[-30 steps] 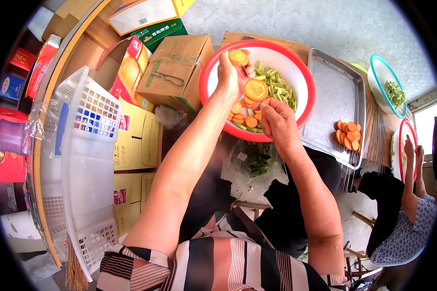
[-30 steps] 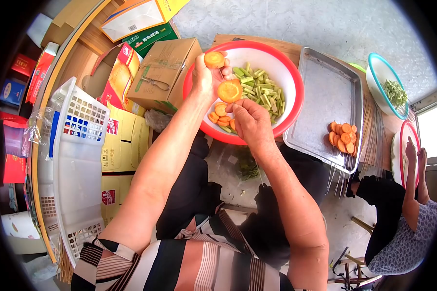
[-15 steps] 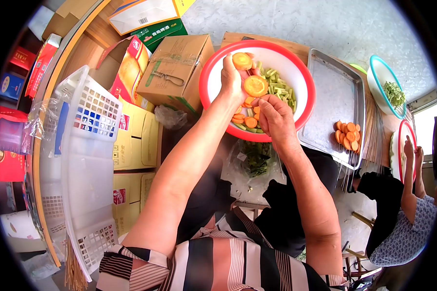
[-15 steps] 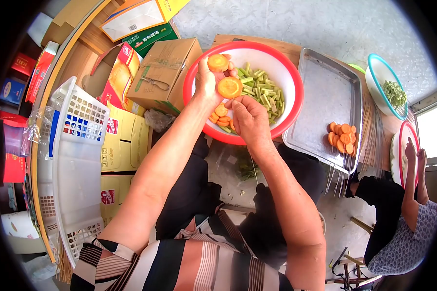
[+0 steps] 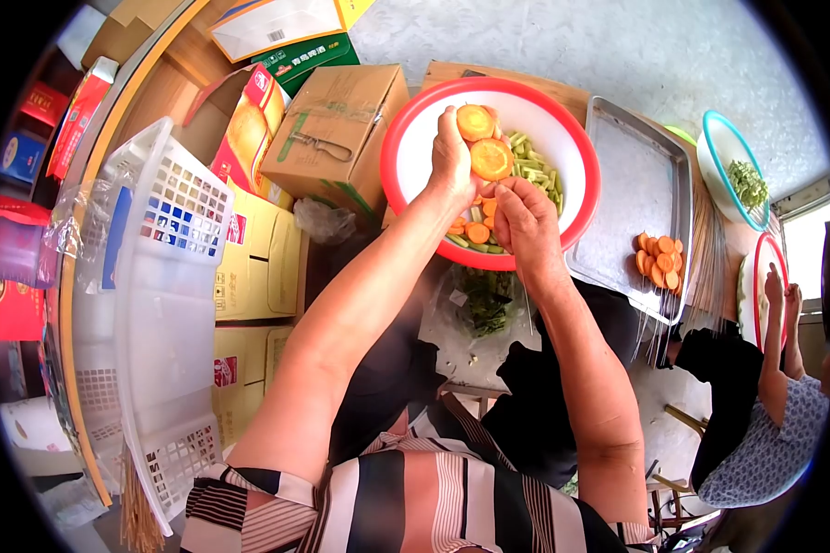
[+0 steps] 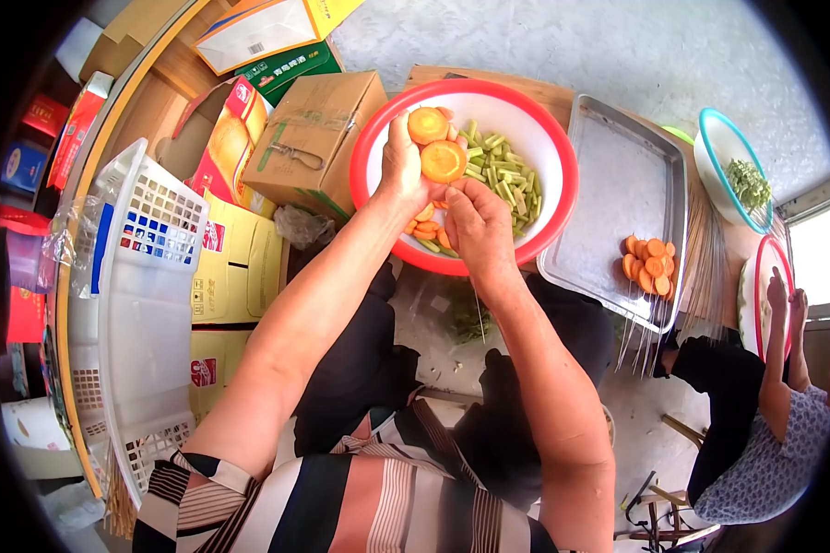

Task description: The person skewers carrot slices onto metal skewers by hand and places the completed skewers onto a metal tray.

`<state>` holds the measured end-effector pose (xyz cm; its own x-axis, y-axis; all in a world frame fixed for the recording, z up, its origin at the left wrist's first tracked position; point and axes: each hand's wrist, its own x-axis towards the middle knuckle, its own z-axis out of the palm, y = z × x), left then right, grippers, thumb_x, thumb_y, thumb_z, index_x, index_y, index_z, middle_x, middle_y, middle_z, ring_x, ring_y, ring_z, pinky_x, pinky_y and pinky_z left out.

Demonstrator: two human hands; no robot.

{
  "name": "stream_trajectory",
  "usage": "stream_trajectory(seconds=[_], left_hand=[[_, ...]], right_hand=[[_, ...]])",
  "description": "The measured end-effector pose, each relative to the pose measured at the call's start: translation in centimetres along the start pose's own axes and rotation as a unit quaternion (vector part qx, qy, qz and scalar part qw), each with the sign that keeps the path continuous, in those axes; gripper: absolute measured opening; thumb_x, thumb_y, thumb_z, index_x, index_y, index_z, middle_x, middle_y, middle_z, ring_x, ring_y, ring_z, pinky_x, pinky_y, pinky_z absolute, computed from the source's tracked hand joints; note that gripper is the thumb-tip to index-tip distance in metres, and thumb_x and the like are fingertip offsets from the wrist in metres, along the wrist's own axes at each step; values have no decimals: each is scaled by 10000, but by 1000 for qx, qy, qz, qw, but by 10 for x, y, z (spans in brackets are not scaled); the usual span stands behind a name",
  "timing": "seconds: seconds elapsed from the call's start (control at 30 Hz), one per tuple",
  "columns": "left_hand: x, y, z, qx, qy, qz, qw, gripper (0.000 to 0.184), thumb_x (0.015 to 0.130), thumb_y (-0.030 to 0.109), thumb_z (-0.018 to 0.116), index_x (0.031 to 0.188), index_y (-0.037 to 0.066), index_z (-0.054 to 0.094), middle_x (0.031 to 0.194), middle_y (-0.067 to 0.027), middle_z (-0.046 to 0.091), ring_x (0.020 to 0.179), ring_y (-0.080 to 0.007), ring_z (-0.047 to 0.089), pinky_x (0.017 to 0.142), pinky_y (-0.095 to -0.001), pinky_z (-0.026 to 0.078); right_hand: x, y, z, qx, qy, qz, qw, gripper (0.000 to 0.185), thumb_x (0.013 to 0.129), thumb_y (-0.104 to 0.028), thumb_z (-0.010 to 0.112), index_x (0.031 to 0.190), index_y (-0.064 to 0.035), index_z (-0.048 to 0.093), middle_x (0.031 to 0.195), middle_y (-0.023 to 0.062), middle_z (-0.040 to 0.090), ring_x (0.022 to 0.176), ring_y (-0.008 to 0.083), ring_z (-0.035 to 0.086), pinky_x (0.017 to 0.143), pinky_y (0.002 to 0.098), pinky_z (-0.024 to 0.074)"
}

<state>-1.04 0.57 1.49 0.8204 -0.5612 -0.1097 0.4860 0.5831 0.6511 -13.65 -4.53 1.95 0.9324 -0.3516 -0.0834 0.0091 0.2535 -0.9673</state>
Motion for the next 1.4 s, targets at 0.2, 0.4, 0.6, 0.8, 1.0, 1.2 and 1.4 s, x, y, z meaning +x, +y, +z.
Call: stream_trajectory(seconds=[0.2,0.4,0.6,0.8,1.0,1.2,1.4], left_hand=[[-1,7,-1,8,-28,11,1000,511,947,437,267,978,10,545,733,-93,544,683,-223,567,637,-355,498],[5,7,-8,-16,-73,-11,997,643,948,555,243,1137,3,514,842,-129,597,765,-251,599,713,-377,518],[13,7,-7,-94,-27,-41,994,593,947,530,324,1147,-5,486,963,-194,616,880,-312,628,769,-413,527],[12,7,-11,-84,-51,-28,995,629,944,528,311,1228,-17,445,1199,-208,532,1095,-317,548,936,-412,467],[25,4,-21,-38,16,-14,999,507,952,520,347,1082,56,506,1025,-112,587,970,-249,574,845,-436,479],[6,18,-13,65,-33,-48,996,578,964,493,324,1234,-8,426,1199,-196,529,1106,-309,543,922,-417,461],[4,17,-13,78,-48,-60,994,567,967,471,344,1247,-14,432,1189,-194,547,1090,-300,559,914,-404,469]], right_hand=[[-2,-6,4,-9,0,2,1000,190,951,-150,446,880,-33,578,519,-59,365,437,34,310,418,209,238],[5,0,0,-10,-11,14,1000,187,957,-179,464,896,-41,576,512,-54,372,427,34,310,406,205,236],[8,5,-1,-39,32,12,999,144,942,-175,510,934,-44,570,548,-32,460,427,34,344,399,192,255],[11,9,-5,-33,24,-14,999,119,932,-150,525,945,-41,572,570,-18,501,437,28,367,396,180,255],[15,4,-18,-64,62,-30,996,126,901,-140,568,923,-22,603,605,9,555,479,49,463,423,195,336],[-3,-46,-82,-101,144,-97,980,140,898,-156,582,957,-56,660,694,-33,558,540,14,421,471,165,306],[-39,-37,-188,-302,310,-10,902,169,816,-187,656,889,-37,685,638,1,571,608,57,519,541,222,406]])
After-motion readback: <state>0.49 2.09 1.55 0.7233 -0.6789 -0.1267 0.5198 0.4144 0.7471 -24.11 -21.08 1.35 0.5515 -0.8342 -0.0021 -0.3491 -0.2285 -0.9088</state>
